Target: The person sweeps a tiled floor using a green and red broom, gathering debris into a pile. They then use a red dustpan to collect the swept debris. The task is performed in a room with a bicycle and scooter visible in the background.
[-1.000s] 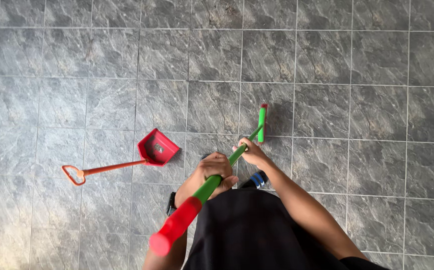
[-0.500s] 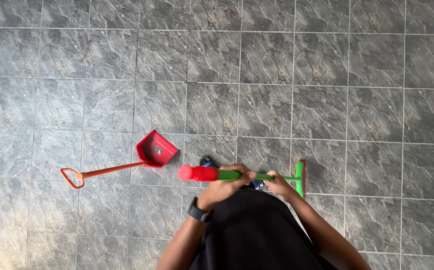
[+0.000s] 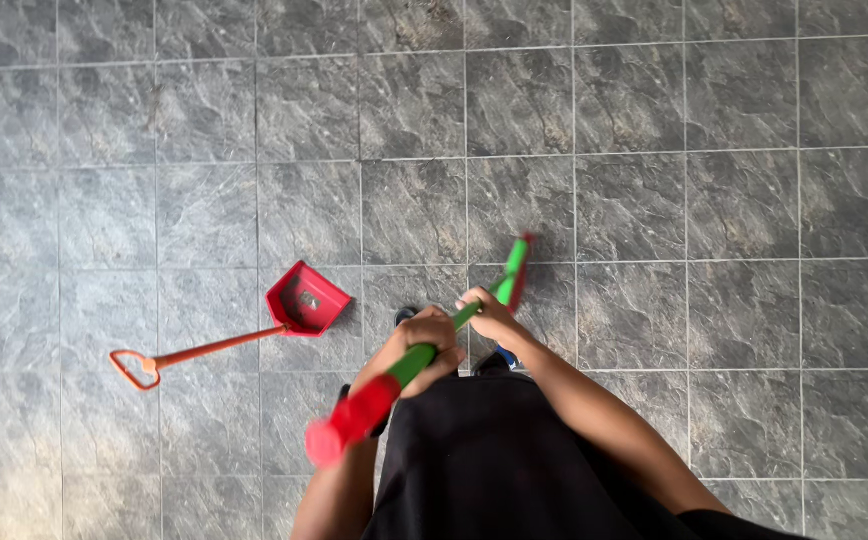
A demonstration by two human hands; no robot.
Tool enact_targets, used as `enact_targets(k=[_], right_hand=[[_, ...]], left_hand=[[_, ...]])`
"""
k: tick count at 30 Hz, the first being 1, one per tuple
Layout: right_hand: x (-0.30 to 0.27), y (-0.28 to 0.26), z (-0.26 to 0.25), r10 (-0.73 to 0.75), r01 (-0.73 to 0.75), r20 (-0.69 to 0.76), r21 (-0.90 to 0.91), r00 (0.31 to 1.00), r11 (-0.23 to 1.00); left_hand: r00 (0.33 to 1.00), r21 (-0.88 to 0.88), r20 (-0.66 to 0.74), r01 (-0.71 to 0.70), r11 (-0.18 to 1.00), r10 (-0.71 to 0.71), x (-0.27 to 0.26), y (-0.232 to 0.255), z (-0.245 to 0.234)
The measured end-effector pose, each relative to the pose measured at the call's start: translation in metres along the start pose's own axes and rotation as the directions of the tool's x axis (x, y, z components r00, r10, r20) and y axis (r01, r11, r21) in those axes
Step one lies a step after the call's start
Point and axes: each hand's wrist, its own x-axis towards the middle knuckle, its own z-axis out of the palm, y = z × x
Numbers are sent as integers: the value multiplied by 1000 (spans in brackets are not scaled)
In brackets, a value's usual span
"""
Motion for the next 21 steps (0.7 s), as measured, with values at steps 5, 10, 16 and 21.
enact_targets(k=[5, 10, 16, 21], right_hand=[[-11, -66, -14, -143, 142, 4, 49, 990, 989], [-36, -98, -36, -73, 73, 4, 7, 997, 997], [-49, -14, -63, -20, 22, 25, -86, 999, 996], [-74, 59, -84, 126, -126, 1, 0, 992, 992]], left_hand=[[987, 15, 82, -142, 990, 140, 5, 39, -9], [981, 10, 39, -188, 982, 187, 9, 51, -17], [988, -79, 61, -135, 988, 140, 10, 19, -13], [993, -183, 54, 116, 976, -108, 12, -7, 26]])
